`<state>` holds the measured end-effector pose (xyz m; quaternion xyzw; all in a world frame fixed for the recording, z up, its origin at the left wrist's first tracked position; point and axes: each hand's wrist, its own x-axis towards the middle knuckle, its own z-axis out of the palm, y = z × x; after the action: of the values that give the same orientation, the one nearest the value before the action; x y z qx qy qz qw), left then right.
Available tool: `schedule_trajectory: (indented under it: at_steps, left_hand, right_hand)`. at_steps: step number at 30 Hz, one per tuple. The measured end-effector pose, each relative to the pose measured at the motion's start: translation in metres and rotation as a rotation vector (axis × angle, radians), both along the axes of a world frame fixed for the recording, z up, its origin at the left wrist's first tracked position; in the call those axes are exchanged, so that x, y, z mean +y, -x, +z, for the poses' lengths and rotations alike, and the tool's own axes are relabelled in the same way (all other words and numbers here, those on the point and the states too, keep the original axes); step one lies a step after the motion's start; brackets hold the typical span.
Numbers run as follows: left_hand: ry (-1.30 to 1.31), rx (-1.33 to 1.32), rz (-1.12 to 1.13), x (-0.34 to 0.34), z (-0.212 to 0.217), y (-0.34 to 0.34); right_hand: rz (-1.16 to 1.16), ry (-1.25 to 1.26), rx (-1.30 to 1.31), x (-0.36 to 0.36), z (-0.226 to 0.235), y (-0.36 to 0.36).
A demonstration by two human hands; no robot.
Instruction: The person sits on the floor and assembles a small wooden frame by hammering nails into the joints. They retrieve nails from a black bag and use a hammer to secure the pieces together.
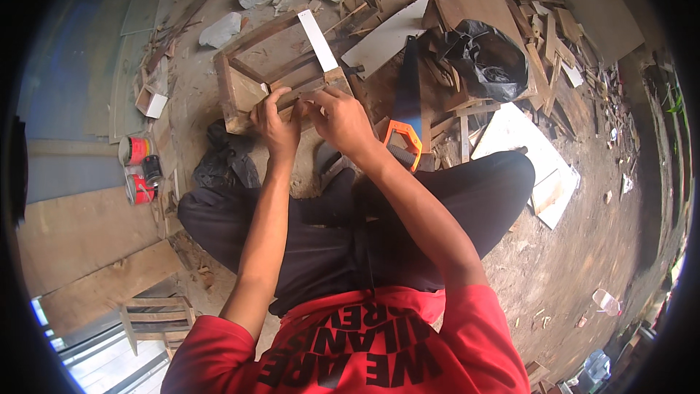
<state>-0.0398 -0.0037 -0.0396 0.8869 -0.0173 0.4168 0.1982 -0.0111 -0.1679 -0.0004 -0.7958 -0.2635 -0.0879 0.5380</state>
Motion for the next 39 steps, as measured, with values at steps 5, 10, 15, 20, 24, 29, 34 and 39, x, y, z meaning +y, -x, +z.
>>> schedule_trajectory:
  at_steps: [5,10,15,20,24,29,34,39]
  left_hand:
    - [0.007,0.001,-0.012,0.003,-0.002,0.000]
    - [0.010,0.007,-0.010,0.003,-0.001,0.001]
    - [0.002,-0.011,-0.008,0.003,-0.003,-0.001]
    - [-0.015,0.001,0.009,0.000,-0.001,0.000]
    - [-0.082,0.018,0.027,0.003,0.004,0.002]
    - [-0.057,0.055,0.044,-0.002,0.007,0.004]
    - [-0.014,0.128,-0.021,-0.003,0.013,0.004]
    - [-0.012,0.158,-0.026,-0.004,0.022,0.009]
  right_hand:
    - [-0.050,0.119,-0.072,0.020,-0.001,-0.002]
    - [-0.034,0.139,-0.134,0.020,-0.002,-0.006]
    - [-0.065,0.166,-0.158,0.022,-0.009,-0.008]
    - [-0.099,0.044,-0.175,0.018,-0.013,-0.013]
    - [-0.167,-0.138,0.030,-0.011,-0.005,-0.025]
    - [-0.173,-0.588,0.375,-0.058,-0.015,-0.047]
    - [-0.270,-0.658,0.525,-0.091,-0.053,-0.059]
    - [-0.237,-0.784,0.628,-0.097,-0.033,-0.056]
